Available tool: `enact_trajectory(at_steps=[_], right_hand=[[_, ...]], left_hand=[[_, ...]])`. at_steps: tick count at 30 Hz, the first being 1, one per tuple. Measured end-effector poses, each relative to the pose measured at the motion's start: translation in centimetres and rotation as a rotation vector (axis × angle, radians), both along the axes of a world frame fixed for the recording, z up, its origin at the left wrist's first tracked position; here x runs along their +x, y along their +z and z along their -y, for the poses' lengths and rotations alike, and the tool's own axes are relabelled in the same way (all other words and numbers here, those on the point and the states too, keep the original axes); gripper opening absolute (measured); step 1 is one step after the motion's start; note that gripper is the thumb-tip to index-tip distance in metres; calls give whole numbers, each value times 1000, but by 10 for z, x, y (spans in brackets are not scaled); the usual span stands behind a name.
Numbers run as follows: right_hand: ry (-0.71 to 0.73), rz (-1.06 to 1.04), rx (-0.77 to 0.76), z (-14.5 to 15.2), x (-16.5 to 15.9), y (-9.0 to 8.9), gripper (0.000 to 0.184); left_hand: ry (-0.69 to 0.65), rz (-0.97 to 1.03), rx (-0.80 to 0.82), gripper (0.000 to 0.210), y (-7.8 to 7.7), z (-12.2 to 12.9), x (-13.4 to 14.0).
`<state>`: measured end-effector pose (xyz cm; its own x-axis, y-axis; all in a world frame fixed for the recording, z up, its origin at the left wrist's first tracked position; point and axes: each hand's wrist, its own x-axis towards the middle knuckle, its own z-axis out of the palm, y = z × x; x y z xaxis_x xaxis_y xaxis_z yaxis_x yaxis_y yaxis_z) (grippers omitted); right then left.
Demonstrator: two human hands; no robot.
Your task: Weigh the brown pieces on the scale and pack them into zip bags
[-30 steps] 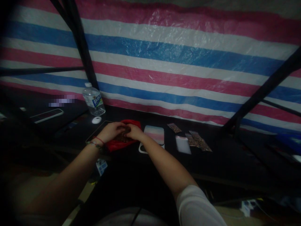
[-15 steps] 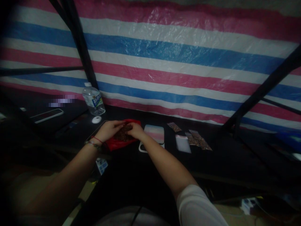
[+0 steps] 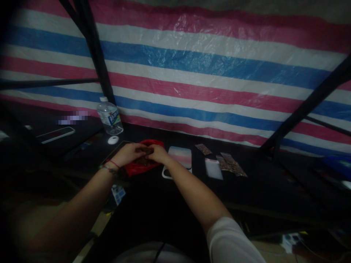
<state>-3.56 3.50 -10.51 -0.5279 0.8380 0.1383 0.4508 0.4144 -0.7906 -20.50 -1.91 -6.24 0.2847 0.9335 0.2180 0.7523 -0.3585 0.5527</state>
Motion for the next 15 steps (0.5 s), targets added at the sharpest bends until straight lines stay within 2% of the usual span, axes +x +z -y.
enact_trajectory(at_steps=[4, 7, 9, 11, 13, 15], right_hand=[[-64, 8, 63, 1, 7, 8, 37], [-96, -4, 57, 1, 17, 13, 39], [-93, 5, 63, 2, 27, 19, 40], [-107, 33, 96, 2, 42, 26, 39], [-142, 72, 143, 1, 62, 32, 35], [-165, 111, 174, -1, 86, 35, 33]], left_hand=[[141, 45, 21, 38, 3, 0, -1], [234, -76, 33, 34, 4, -1, -5], [194, -194, 29, 31, 3, 0, -7], [85, -270, 5, 28, 0, 1, -6], [-19, -289, -38, 26, -5, 3, -4], [-53, -290, -71, 28, -9, 4, -1]])
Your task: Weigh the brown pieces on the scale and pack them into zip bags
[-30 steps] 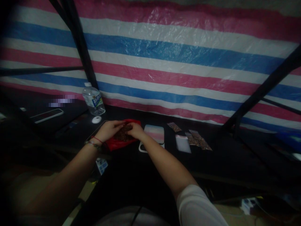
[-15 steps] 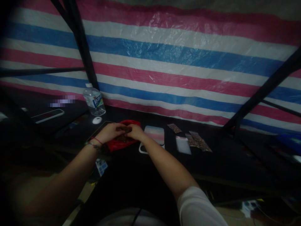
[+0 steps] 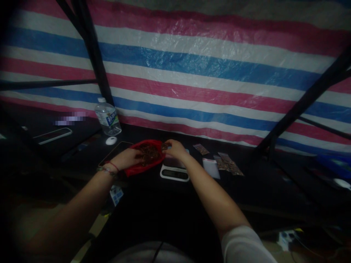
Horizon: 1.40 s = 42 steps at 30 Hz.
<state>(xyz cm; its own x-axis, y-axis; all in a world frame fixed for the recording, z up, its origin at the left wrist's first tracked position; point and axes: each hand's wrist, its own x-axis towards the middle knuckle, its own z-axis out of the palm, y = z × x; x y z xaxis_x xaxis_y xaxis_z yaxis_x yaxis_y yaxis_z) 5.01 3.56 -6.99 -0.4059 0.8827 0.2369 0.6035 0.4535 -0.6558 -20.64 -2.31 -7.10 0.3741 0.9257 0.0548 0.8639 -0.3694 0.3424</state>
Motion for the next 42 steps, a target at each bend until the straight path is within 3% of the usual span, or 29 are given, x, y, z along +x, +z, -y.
enact_trajectory(at_steps=[5, 10, 14, 18, 21, 26, 31, 37, 42], right_hand=[[-160, 90, 20, -3, 51, -11, 32], [-277, 148, 25, -3, 71, -28, 45], [-377, -116, 76, -3, 81, -38, 66], [-543, -448, -11, 10, 93, -56, 48], [-551, -522, -131, 25, 99, -75, 44], [-566, -352, 26, 28, 113, -95, 38], [-565, -126, 142, 6, 126, -94, 31], [-539, -105, 182, -11, 122, -92, 27], [-550, -120, 226, -12, 123, -97, 24]], left_hand=[[43, -118, -10, 41, -10, -2, 5], [62, -188, 1, 42, -20, -6, 9], [85, -169, 24, 33, -21, -9, 11], [129, -155, 77, 32, -17, -12, 11], [162, -157, 163, 35, -19, -18, 15], [238, -201, 230, 49, -36, -38, 31], [334, -257, 198, 52, -50, -58, 44], [407, -272, 225, 58, -48, -76, 45], [322, -250, 238, 55, -47, -78, 43]])
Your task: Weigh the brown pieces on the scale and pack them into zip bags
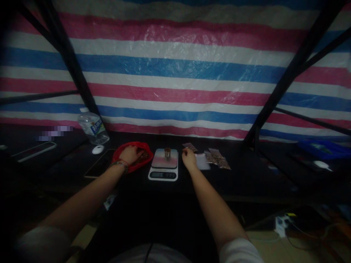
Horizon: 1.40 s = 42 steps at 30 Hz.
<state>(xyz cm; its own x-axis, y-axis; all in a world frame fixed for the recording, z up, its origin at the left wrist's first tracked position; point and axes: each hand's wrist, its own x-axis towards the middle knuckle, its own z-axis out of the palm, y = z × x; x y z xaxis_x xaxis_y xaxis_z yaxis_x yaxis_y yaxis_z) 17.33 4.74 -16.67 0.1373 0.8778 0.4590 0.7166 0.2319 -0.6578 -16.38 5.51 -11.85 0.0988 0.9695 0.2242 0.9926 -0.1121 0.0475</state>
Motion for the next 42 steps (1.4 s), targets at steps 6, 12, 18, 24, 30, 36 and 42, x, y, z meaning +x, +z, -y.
enact_trajectory(at_steps=[6, 12, 18, 24, 30, 36, 42], right_hand=[[-7, 34, -40, 3, 0, 1, 25], [-19, 45, -96, 6, -1, 8, 26], [-31, 39, -157, 7, -2, 12, 26], [-43, 41, -205, 7, -3, 13, 23], [-45, 46, -205, 7, -3, 13, 23], [-43, 44, -207, 6, -3, 12, 22], [-50, 53, -197, 7, -4, 13, 22]], left_hand=[[-23, -1, 25, 52, 2, 3, 6], [-58, 5, 27, 56, 15, 6, 7], [-201, 11, 64, 47, 22, 9, 12], [-415, 114, -81, 45, 29, 14, 15], [-312, 125, -119, 58, 42, 15, 3], [-463, 103, -340, 45, 48, 18, 5], [-428, 54, -362, 27, 41, 12, 13]])
